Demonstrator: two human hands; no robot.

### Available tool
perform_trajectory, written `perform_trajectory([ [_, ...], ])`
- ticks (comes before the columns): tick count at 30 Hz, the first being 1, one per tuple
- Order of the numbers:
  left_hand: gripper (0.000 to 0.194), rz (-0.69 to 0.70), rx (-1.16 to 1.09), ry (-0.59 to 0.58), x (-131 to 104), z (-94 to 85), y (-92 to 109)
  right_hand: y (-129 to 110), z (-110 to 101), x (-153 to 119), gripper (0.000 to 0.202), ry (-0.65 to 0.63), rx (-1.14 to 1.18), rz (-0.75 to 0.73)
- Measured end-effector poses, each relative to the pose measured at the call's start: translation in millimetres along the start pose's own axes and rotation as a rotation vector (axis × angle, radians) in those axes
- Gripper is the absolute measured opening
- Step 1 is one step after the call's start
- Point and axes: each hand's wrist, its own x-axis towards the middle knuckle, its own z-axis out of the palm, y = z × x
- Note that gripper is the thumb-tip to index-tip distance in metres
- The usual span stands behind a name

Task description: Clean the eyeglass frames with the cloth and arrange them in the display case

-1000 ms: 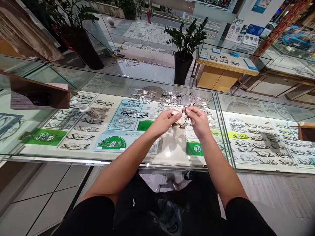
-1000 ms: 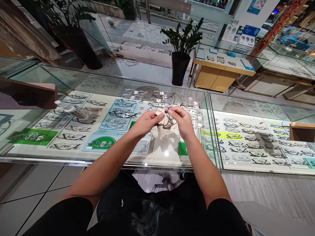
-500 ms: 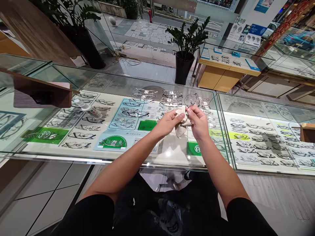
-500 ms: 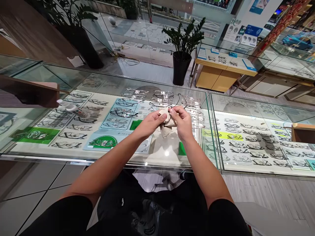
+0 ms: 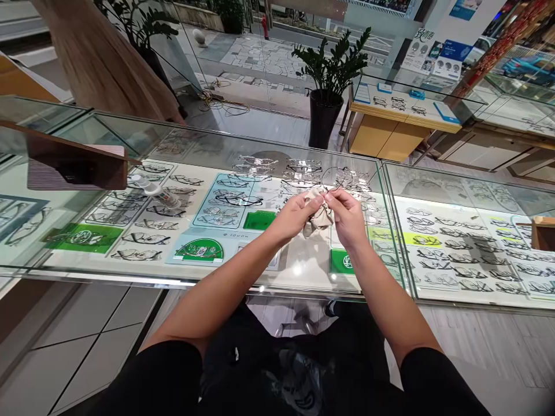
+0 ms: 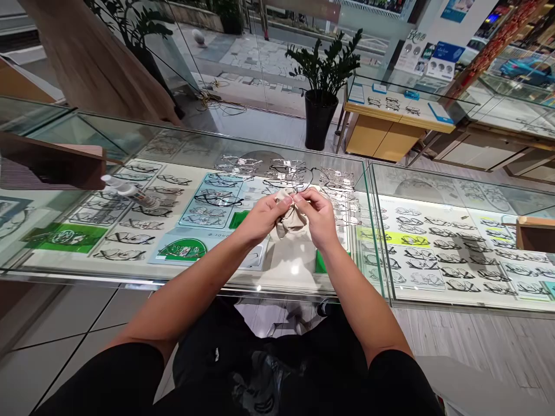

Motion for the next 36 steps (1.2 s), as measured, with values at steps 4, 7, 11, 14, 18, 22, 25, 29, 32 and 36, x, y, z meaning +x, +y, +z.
perform_trajectory([
  [4,0.060,-0.013,0.003,-0.039,1.0,-4.1,-0.4,-4.0,-2.7,1.9,0.027,0.027,0.030,0.029],
  [7,0.058,-0.042,-0.006,-0.091,-0.4,-5.7,-0.6,-6.9,-2.4,2.9,0.029,0.073,0.065,0.100],
  [11,0.063,-0.065,0.006,-0.115,-3.0,-2.5,-0.9,-7.9,-0.2,1.9,0.028,0.055,0.132,0.167],
  [14,0.061,-0.044,0.023,-0.071,-3.5,0.0,-1.2,-6.8,0.0,1.2,0.025,0.009,0.155,0.150],
  [18,0.059,0.012,0.028,-0.042,-1.1,-3.0,0.0,-7.6,-1.1,1.1,0.022,-0.004,0.149,0.138],
  [22,0.059,-0.042,0.070,-0.138,2.8,-14.3,4.8,-11.3,-1.0,2.0,0.022,0.036,0.155,0.168],
  [25,0.057,-0.060,0.096,-0.202,3.6,-19.8,8.6,-11.3,-1.2,4.3,0.024,0.067,0.163,0.191],
  [29,0.063,-0.087,0.109,-0.195,2.8,-16.3,6.6,-6.3,-1.8,7.2,0.025,0.055,0.192,0.172],
  [32,0.059,-0.057,0.108,-0.094,3.6,-13.4,1.5,-3.2,-2.2,8.0,0.025,-0.006,0.186,0.153],
  [36,0.053,-0.036,0.129,-0.092,7.1,-18.5,-1.0,-4.0,-4.5,8.8,0.023,-0.034,0.107,0.137],
])
